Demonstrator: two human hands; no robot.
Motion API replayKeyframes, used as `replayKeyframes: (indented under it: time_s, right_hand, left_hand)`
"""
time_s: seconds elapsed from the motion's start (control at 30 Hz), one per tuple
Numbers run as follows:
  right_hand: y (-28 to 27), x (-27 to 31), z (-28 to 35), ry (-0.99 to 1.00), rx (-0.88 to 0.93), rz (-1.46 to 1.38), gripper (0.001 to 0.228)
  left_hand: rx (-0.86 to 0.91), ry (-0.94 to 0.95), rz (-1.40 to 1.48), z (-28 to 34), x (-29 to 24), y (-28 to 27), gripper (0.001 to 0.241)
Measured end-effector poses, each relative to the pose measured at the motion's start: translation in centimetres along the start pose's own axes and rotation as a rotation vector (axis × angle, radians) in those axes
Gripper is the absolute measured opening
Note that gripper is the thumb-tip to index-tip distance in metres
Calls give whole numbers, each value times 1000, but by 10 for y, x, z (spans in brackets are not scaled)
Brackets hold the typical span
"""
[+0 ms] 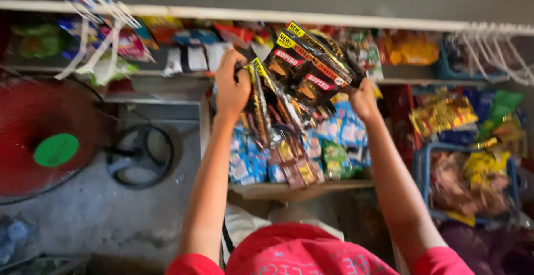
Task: Organizing and stocking various drink and snack packets on retail shelves.
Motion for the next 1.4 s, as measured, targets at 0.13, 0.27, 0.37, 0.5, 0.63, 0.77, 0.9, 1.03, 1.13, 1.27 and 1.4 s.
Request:
replayKeyframes:
  time_s: [0.13,0.27,0.37,0.5,0.63,0.77,0.9,1.03,1.13,1.27,1.4]
  right_hand:
    - [-35,8,23,-178,89,-58,32]
    - [-81,-38,50,-46,-34,-237,27]
    - [-119,-53,70,61,-175,-224,19]
    - [-156,-71,94,241,-475,-455,17]
    - [-160,-55,101,305,-597,-623,20]
    - [-152,-72,87,223,-627,-669,25]
    - [-126,-119,59,-193,-570,-109,35]
    - [-27,23,49,-551,-60,152,78]
    - [42,21,49,-471,261,495,96]
    - [113,15,68,-300,647,521,127]
    - [131,1,74,-161,628,701,135]
  left_hand:
    - [21,20,-121,29,11,6,13]
    - [9,65,-242,49,18,-1,14]
    - [10,64,-305,54,31,-14,14]
    - [21,65,-463,57,45,-32,12]
    - [59,62,-551,55,46,-28,11]
    - [47,54,-544,30,58,-24,11]
    - [24,-30,-644,-2,75,6,21]
    - [105,-178,-817,22,135,65,65]
    - [515,-626,-859,85,173,108,112]
    - [821,-804,-1079,172,209,128,145]
    - [898,-852,-1185,175,209,129,153]
Point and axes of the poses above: each hand's wrist, its own z-axis away from the middle knuckle, its own y-axis out of the palm, x = y × z, the point moved 8 cm from there along -z, towards the middle knuckle, and after that the axes turned 11 degrees about -y, right-handed, at the moved point
